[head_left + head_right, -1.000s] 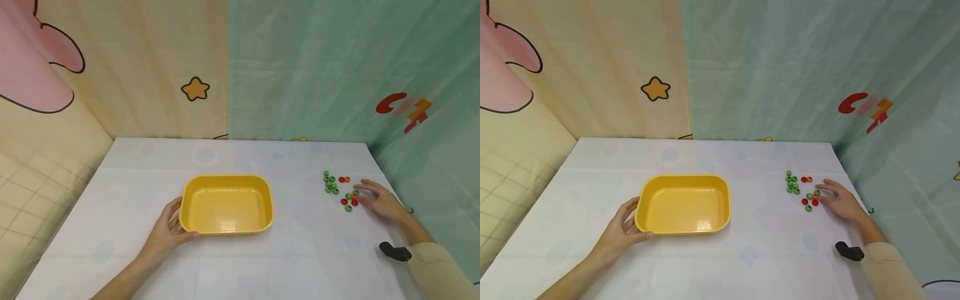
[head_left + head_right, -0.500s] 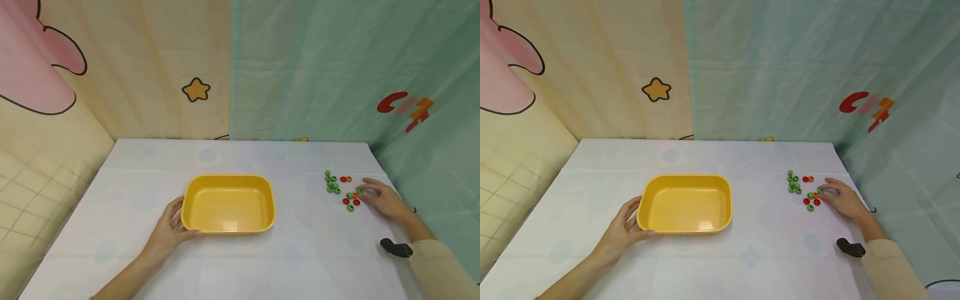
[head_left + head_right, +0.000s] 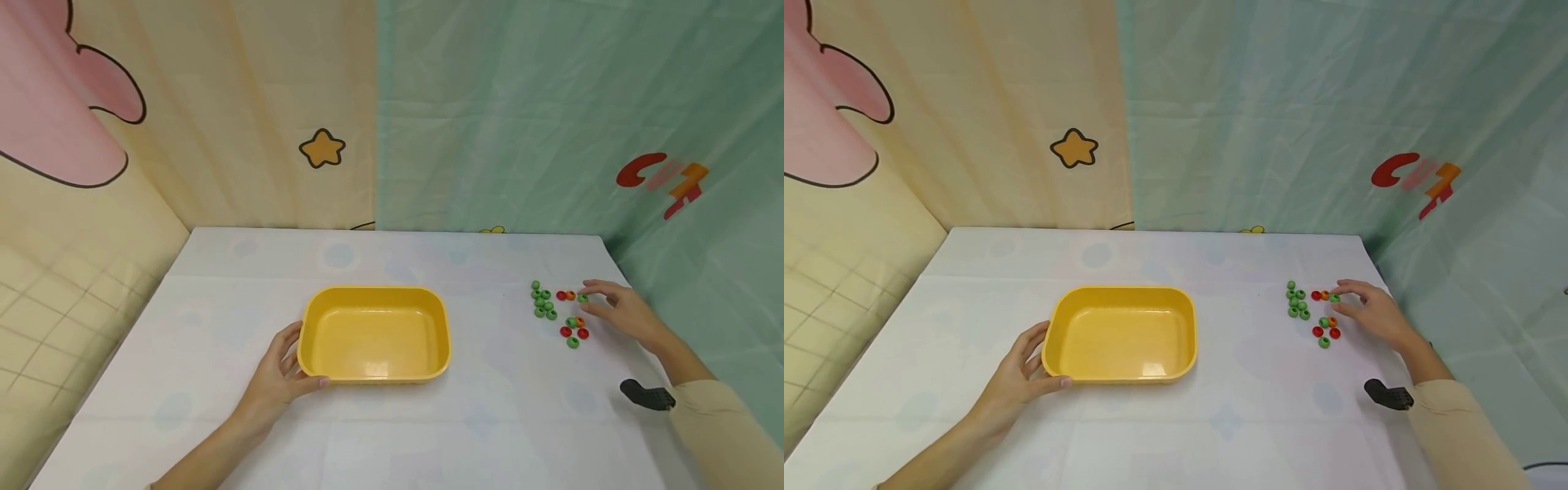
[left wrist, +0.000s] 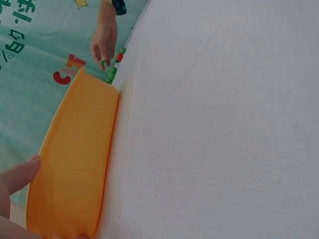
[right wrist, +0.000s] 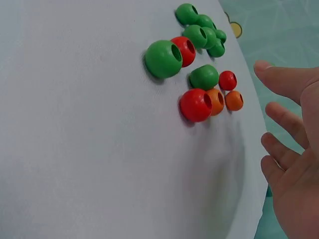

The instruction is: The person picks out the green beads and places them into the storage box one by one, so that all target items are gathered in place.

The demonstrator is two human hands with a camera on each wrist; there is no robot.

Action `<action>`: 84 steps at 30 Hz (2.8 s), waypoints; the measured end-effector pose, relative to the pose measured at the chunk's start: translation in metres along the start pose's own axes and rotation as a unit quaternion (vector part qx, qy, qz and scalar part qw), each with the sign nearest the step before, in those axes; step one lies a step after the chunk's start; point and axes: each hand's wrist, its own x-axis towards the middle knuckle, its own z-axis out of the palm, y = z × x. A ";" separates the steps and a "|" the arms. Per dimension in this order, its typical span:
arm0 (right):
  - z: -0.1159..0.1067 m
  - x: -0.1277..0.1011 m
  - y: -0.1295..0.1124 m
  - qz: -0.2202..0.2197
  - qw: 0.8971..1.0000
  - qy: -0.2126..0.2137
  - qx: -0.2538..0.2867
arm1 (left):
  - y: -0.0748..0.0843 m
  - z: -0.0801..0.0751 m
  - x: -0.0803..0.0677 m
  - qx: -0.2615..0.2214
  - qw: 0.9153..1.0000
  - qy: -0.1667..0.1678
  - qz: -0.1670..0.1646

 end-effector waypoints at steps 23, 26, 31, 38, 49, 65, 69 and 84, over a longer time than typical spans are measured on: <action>0.025 0.047 -0.072 -0.041 0.994 -0.096 0.031 | 0.002 0.005 0.007 0.001 1.000 -0.007 -0.006; 0.030 0.054 -0.078 -0.056 0.992 -0.106 0.032 | 0.002 0.006 0.008 0.001 1.000 -0.010 -0.003; 0.039 0.065 -0.092 -0.079 0.989 -0.122 0.033 | 0.002 0.006 0.009 -0.002 1.000 -0.006 -0.004; 0.053 0.079 -0.114 -0.074 0.986 -0.145 0.038 | 0.002 0.008 0.011 -0.008 1.000 -0.006 -0.002; 0.068 0.093 -0.145 -0.118 0.977 -0.174 0.038 | -0.001 0.008 0.011 -0.004 1.000 -0.005 -0.004; 0.091 0.108 -0.199 -0.164 0.959 -0.227 0.040 | 0.001 0.009 0.011 -0.005 1.000 0.005 -0.011; 0.095 0.110 -0.207 -0.173 0.955 -0.237 0.047 | 0.002 0.009 0.011 -0.011 1.000 0.002 -0.007; 0.115 0.122 -0.237 -0.205 0.939 -0.271 0.055 | -0.002 0.010 0.011 -0.003 1.000 0.006 -0.011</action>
